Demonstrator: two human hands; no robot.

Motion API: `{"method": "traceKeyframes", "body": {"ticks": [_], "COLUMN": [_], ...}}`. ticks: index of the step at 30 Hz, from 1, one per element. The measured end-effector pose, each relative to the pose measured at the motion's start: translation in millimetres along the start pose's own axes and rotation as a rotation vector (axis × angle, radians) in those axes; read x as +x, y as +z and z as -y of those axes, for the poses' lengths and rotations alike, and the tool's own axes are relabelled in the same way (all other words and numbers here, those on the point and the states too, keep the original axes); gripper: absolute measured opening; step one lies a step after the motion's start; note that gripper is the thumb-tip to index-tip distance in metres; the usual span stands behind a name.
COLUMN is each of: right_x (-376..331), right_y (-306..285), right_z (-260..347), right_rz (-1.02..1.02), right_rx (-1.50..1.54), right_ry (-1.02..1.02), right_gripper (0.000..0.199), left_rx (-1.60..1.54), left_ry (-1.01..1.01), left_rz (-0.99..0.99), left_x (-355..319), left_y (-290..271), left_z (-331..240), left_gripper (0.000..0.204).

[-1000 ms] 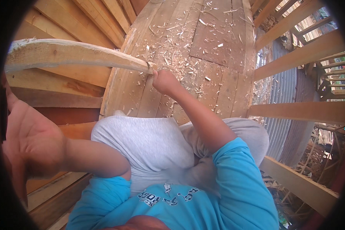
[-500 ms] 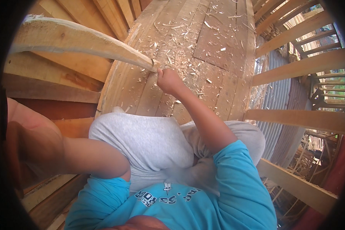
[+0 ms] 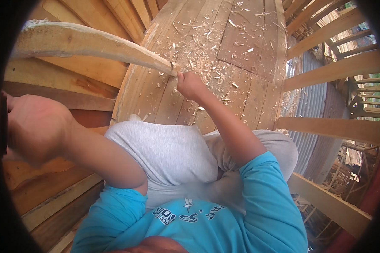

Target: The person carves a long wooden stick using a small knife, repeatedly shaving off thin strips of wood. The person holds the stick with one hand and uses the knife with the other to remove shavings along the length of the stick.

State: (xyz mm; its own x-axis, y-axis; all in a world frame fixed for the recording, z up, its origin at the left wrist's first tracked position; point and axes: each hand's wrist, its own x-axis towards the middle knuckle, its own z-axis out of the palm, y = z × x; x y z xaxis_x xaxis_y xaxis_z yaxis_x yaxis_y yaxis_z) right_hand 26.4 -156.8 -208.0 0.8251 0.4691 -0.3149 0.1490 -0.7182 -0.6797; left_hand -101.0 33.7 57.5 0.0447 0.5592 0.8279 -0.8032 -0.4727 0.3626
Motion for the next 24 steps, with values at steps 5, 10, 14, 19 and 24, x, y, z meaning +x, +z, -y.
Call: {"method": "traceKeyframes", "body": {"ticks": [5, 10, 14, 19, 24], "right_x": [-11, -2, -25, -2, -12], "right_y": [-12, -8, -28, -12, -17], "right_z": [23, 2, 50, 3, 18], "right_rz": [0.024, -0.020, -0.049, -0.046, -0.051], "right_rx": [-0.047, 0.012, 0.065, -0.020, 0.004], "right_ry": [-0.002, -0.018, -0.158, -0.036, -0.074], "right_gripper": [0.046, 0.045, 0.044, 0.041, 0.038], "left_rx": [0.131, -0.054, -0.123, -0.042, -0.010], "left_ry": [-0.296, -0.501, -0.538, -0.585, -0.565], "left_rz": [0.020, -0.009, -0.004, 0.020, 0.020], "left_x": [-32, -56, -58, -63, -69], "left_y": [14, 35, 24, 46, 51], "left_z": [49, 80, 85, 67, 60], "left_gripper": [0.025, 0.018, 0.020, 0.021, 0.020]}}
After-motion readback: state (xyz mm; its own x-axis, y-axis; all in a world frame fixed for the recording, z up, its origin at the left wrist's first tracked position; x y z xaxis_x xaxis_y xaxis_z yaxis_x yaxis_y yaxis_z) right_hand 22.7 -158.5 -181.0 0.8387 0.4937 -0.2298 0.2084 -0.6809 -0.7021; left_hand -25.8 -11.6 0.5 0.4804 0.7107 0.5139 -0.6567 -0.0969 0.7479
